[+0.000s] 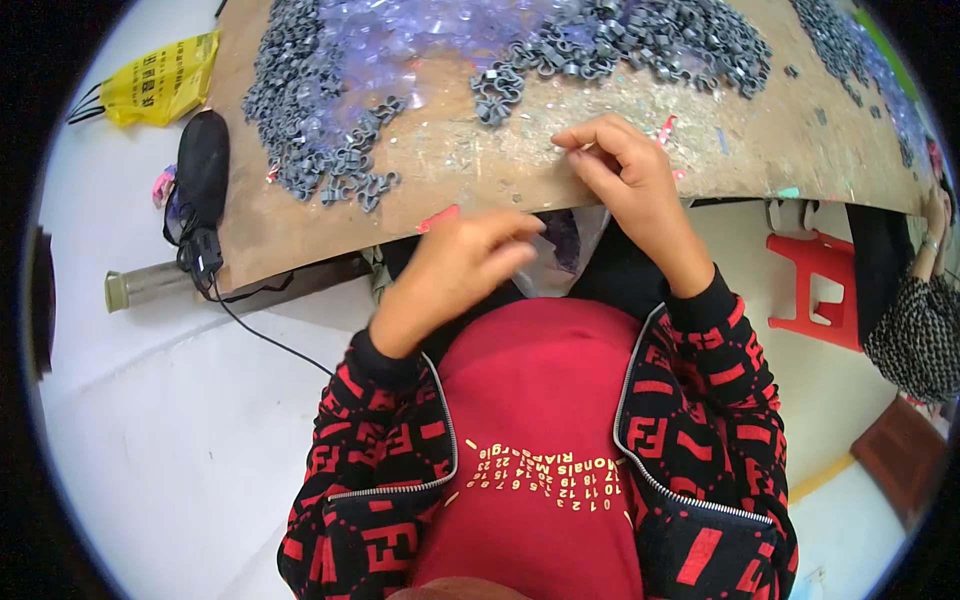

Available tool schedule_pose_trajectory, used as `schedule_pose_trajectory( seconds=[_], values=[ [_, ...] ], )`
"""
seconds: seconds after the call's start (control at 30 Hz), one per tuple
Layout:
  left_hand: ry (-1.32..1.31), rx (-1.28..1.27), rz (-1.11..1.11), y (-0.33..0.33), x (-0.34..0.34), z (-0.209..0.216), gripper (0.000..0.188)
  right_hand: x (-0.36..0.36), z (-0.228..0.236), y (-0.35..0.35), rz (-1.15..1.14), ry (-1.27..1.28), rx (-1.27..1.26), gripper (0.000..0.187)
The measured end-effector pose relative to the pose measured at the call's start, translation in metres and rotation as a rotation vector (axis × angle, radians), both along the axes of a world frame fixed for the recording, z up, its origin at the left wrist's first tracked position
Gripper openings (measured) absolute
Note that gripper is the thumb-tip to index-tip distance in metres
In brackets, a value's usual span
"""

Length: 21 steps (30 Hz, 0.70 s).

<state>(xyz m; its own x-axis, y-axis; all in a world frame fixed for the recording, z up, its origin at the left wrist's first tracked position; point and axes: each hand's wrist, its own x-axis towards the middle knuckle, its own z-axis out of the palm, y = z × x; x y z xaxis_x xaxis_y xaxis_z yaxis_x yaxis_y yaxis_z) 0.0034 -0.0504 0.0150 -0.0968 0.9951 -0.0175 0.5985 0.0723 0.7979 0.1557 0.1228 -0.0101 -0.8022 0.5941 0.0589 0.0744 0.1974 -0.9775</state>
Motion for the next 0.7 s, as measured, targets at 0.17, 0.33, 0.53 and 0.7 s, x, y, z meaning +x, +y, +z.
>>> schedule_pose_trajectory(
  seconds=[0.17,0.33,0.53,0.7],
  values=[
    [0.363,0.292,0.444,0.026,-0.077,0.005,0.014,-0.042,-0.003,0.009,-0.077,-0.007,0.473,0.023],
    [0.818,0.485,0.412,0.055,-0.111,-0.016,0.016,-0.068,-0.019,0.016,-0.118,-0.032,0.845,0.023],
    [0.824,0.436,0.429,0.056,-0.125,-0.029,0.018,-0.08,-0.018,0.021,-0.117,0.013,0.849,0.012],
    [0.541,0.475,0.546,0.04,-0.104,-0.014,0.012,-0.076,-0.022,0.021,-0.112,0.026,0.789,0.007]
  ],
)
